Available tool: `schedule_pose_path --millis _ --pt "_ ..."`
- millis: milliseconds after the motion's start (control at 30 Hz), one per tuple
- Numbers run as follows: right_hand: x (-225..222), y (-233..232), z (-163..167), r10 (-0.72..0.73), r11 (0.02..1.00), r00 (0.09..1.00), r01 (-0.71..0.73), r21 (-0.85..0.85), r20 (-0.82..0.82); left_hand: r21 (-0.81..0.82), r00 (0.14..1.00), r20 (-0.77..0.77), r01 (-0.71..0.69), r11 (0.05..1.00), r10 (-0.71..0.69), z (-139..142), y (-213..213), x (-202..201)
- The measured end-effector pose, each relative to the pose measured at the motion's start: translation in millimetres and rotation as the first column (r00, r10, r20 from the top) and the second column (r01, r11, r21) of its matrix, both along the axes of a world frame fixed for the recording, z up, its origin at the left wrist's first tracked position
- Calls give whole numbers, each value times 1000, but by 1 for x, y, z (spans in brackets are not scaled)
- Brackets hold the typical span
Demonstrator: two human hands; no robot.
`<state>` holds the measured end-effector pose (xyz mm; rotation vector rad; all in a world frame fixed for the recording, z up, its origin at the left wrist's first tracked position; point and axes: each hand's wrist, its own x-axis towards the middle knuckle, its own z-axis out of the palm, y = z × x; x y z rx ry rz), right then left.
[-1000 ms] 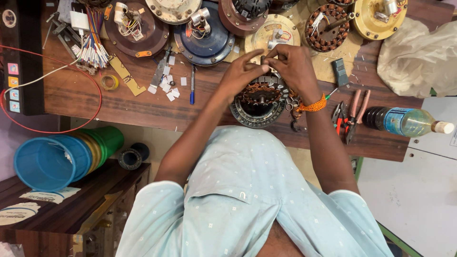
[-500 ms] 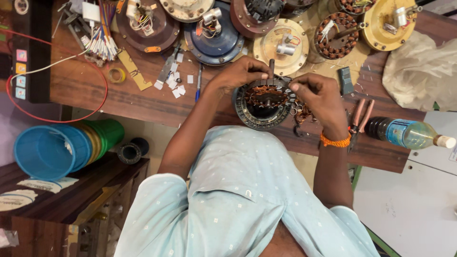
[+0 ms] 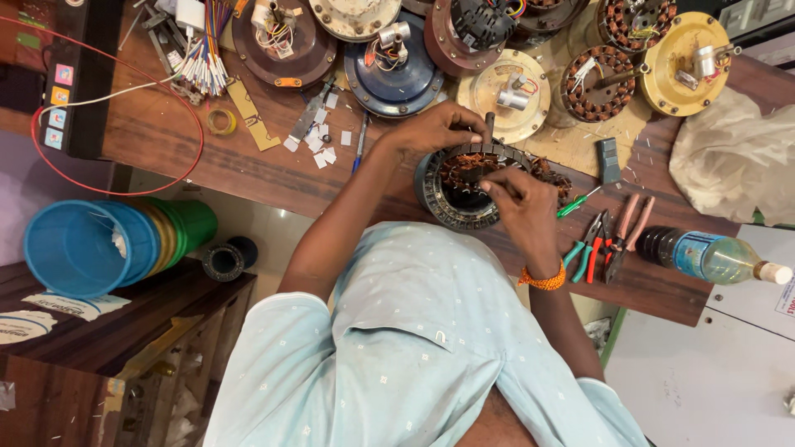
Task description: The person works at a cluttered workbench covered with disassembled fan motor parts, fitting copper wound stator coils into a motor housing by hand. They press and seat the windings into the housing, reposition the assembly, and continue fitting components throughout the episode.
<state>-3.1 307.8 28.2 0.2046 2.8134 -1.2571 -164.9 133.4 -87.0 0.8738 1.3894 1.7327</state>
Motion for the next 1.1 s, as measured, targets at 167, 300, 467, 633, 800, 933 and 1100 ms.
schedule_pose_path --millis 167,300,467,633,800,933,1100 --pt "10 17 -24 -41 989 991 21 -149 -131 -54 964 -252 72 996 -83 13 3 -20" --pt "12 34 -35 -261 893 965 257 -370 41 -110 980 -177 70 991 -89 23 6 -19" --pt "4 48 -50 -249 791 968 211 -574 13 -138 1000 -6 -15 990 14 20 14 -3" --pt "1 54 -63 -268 796 963 205 -570 -27 -124 973 197 -101 987 124 35 20 1" --pt "9 59 -65 -291 800 956 231 -553 -22 -53 896 210 -388 920 391 103 10 0" --pt "13 58 -71 -266 814 962 185 -551 -70 344 779 47 -601 722 626 185 -24 -4" --pt "18 59 -86 -253 849 965 191 -492 -62 401 841 -537 327 856 -70 272 -51 35"
